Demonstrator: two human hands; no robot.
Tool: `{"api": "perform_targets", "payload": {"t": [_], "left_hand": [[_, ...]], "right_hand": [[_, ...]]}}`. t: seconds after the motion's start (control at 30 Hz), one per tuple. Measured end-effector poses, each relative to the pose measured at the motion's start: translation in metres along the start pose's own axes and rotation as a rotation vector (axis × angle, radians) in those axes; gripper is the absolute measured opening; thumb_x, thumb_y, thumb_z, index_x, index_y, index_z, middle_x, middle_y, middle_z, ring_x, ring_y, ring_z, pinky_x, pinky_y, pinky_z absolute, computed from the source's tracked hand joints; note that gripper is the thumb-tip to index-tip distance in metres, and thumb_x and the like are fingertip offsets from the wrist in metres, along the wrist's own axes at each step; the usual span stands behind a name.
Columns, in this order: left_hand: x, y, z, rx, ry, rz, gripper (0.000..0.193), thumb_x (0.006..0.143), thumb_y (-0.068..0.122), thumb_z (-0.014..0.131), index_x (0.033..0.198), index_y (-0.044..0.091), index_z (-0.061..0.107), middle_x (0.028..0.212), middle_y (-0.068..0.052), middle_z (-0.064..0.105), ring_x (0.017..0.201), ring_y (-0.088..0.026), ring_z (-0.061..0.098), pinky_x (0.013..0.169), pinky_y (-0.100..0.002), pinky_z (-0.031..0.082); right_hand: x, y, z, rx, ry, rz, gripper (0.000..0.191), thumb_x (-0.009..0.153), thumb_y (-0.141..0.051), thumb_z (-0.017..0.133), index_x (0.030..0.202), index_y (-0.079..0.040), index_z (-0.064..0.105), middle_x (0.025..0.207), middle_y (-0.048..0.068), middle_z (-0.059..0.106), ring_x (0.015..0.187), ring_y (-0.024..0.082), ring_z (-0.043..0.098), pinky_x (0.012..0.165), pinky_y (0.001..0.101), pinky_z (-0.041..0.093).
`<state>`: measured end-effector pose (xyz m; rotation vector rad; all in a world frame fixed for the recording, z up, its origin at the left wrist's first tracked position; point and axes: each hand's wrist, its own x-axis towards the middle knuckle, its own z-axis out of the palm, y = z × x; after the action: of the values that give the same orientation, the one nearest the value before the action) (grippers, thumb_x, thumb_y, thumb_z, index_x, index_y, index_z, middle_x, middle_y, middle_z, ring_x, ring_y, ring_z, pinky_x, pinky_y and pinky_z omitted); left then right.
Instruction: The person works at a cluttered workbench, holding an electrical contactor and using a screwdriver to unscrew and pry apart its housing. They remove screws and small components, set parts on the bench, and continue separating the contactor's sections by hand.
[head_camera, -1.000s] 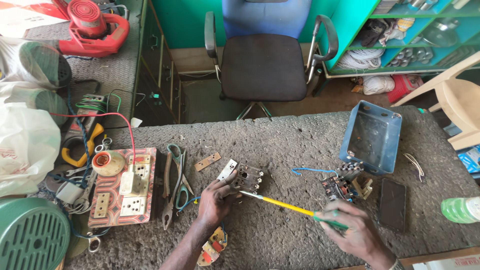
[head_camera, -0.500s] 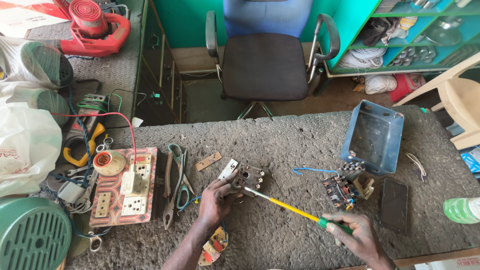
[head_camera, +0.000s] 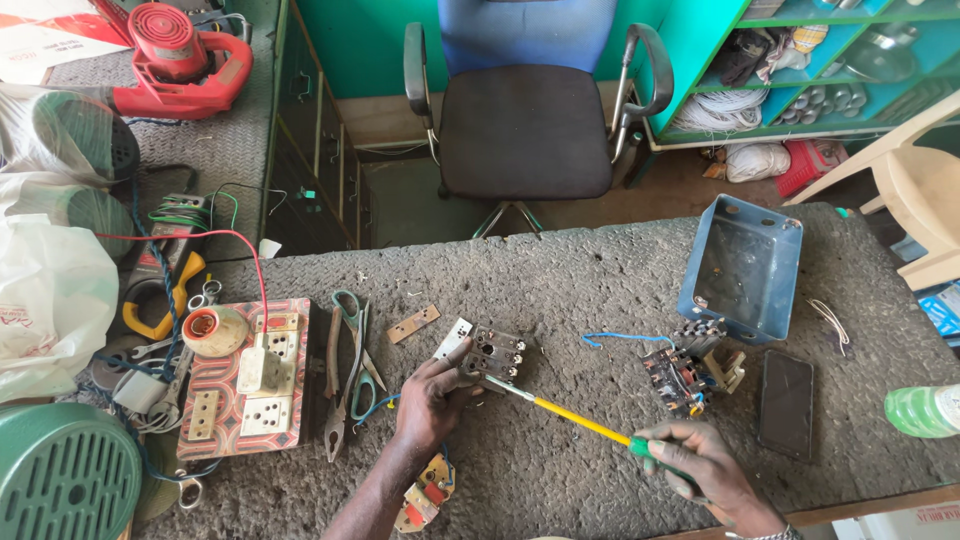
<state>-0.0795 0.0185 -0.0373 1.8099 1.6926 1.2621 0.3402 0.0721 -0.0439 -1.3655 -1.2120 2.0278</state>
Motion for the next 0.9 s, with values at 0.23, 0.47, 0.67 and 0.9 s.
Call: {"api": "perform_targets", "payload": {"t": [0.23,0.47,0.67,0.9], "left_hand": [[-0.0009,-0.0011,0.0015,-0.007,0.012,-0.017,0.022,0.072,0.014,0.088,0.092,0.015,0.08,0.135,-0.009,0.069,0.097,-0.027,0.073,0.08,-0.038,0.06],[-0.0014,-0.0005,0.0016,-0.008,0.01,-0.026,0.023,0.071,0.014,0.088,0.093,0.016,0.08,0.134,-0.009,0.07,0.097,-0.027,0.073,0.08,-0.038,0.06],[-0.001,0.0011,0.001,-0.005,0.008,-0.029,0.023,0.072,0.014,0.088,0.094,0.015,0.08,0.133,-0.008,0.07,0.096,-0.027,0.073,0.079,-0.039,0.06],[-0.0007,-0.0007,0.0017,-0.005,0.005,-0.026,0.022,0.073,0.015,0.088,0.093,0.015,0.079,0.132,-0.008,0.071,0.096,-0.027,0.073,0.079,-0.039,0.06]], "right_hand": [[0.0032,-0.0039,-0.0036,0.075,0.015,0.091,0.033,0.091,-0.013,0.066,0.114,0.01,0.073,0.073,0.016,0.072,0.036,0.006,0.041,0.032,0.0243,0.029],[0.0008,-0.0055,-0.0061,0.08,0.018,0.091,0.034,0.091,-0.015,0.067,0.113,0.01,0.074,0.073,0.015,0.07,0.038,0.005,0.039,0.033,0.0228,0.027],[0.0009,-0.0059,-0.0064,0.083,0.025,0.1,0.035,0.09,-0.015,0.067,0.113,0.01,0.074,0.073,0.014,0.069,0.038,0.005,0.039,0.033,0.0226,0.027],[-0.0003,-0.0057,-0.0088,0.095,0.024,0.084,0.034,0.09,-0.014,0.066,0.113,0.01,0.073,0.073,0.015,0.07,0.039,0.004,0.039,0.034,0.0226,0.028]]}}
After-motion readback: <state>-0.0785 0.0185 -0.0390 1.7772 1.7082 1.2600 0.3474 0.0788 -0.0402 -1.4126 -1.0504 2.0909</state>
